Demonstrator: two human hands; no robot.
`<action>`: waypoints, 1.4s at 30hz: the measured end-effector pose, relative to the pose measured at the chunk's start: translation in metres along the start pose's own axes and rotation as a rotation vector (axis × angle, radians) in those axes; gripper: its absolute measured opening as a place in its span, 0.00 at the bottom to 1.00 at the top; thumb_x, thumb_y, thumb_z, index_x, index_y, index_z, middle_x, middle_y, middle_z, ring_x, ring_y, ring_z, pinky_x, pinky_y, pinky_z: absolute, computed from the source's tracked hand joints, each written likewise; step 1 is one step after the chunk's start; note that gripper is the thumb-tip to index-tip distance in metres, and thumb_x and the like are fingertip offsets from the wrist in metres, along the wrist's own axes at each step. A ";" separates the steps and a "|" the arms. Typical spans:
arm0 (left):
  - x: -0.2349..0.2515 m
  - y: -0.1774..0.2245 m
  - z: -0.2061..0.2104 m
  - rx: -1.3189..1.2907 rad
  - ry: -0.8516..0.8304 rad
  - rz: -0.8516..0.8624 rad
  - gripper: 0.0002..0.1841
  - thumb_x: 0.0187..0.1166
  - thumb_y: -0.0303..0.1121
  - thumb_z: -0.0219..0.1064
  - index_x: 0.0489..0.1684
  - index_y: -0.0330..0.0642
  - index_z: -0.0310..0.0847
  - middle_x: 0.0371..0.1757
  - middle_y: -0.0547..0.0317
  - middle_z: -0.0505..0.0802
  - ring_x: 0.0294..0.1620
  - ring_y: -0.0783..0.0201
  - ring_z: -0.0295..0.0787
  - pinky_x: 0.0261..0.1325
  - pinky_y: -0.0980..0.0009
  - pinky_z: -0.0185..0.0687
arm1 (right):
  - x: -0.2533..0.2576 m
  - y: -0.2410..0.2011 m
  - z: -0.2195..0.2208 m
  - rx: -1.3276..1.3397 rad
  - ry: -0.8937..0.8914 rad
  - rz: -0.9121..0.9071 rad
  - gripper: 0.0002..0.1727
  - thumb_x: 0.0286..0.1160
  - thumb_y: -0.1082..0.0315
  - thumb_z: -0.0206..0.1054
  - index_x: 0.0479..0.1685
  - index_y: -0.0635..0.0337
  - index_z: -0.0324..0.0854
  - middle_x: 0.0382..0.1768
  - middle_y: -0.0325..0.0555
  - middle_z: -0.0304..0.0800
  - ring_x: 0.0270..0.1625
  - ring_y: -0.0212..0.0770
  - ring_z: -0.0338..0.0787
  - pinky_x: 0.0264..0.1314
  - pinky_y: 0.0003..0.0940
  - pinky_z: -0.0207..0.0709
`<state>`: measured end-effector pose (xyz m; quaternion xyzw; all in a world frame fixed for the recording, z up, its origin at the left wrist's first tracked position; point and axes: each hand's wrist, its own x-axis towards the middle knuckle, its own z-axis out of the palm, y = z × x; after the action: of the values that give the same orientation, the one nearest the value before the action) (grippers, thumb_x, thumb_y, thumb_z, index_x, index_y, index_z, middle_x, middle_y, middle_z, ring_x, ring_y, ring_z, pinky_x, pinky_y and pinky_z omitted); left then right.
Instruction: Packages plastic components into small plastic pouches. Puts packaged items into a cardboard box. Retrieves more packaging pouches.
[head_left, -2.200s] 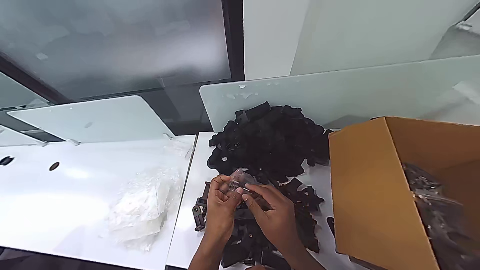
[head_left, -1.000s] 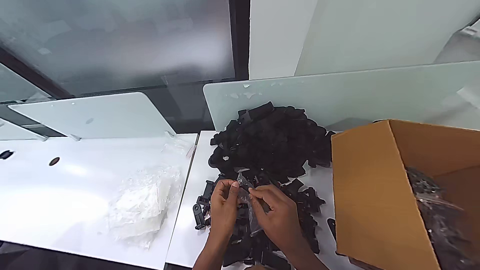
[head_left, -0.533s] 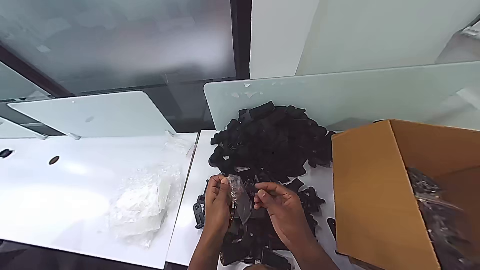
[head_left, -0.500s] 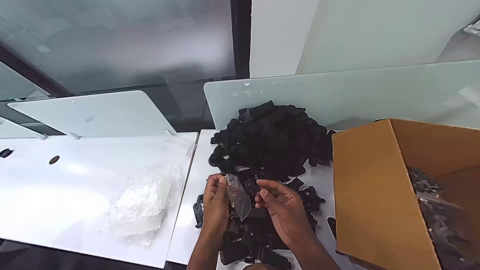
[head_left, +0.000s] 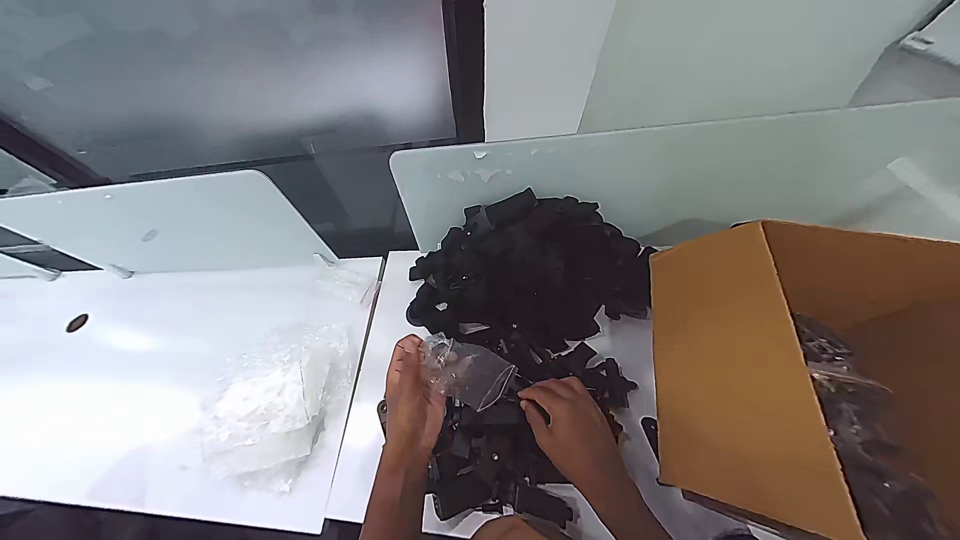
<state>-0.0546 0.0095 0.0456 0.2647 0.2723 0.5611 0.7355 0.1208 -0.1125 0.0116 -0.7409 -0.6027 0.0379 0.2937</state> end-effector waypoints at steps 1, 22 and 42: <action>-0.001 -0.001 -0.001 0.001 -0.025 0.009 0.10 0.85 0.38 0.65 0.53 0.43 0.73 0.39 0.55 0.91 0.40 0.57 0.94 0.49 0.53 0.94 | 0.000 -0.003 -0.004 0.016 0.022 0.010 0.10 0.72 0.60 0.70 0.40 0.52 0.96 0.46 0.43 0.96 0.54 0.53 0.91 0.55 0.49 0.85; 0.155 0.140 -0.125 0.754 -0.009 0.002 0.12 0.82 0.23 0.65 0.60 0.42 0.76 0.39 0.60 0.87 0.33 0.67 0.86 0.39 0.67 0.87 | 0.169 -0.133 0.111 0.779 -0.306 0.398 0.25 0.74 0.71 0.73 0.71 0.59 0.72 0.39 0.53 0.91 0.33 0.46 0.95 0.41 0.44 0.93; 0.355 0.120 -0.241 2.133 0.033 0.123 0.13 0.85 0.34 0.59 0.55 0.45 0.91 0.61 0.38 0.88 0.67 0.34 0.80 0.61 0.34 0.76 | 0.330 -0.161 0.306 0.098 -0.586 0.159 0.13 0.77 0.62 0.72 0.54 0.57 0.86 0.65 0.69 0.77 0.51 0.62 0.89 0.49 0.56 0.85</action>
<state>-0.2262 0.4012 -0.0794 0.7770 0.6188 0.0724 0.0906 -0.0555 0.3255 -0.0652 -0.7282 -0.5994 0.3018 0.1391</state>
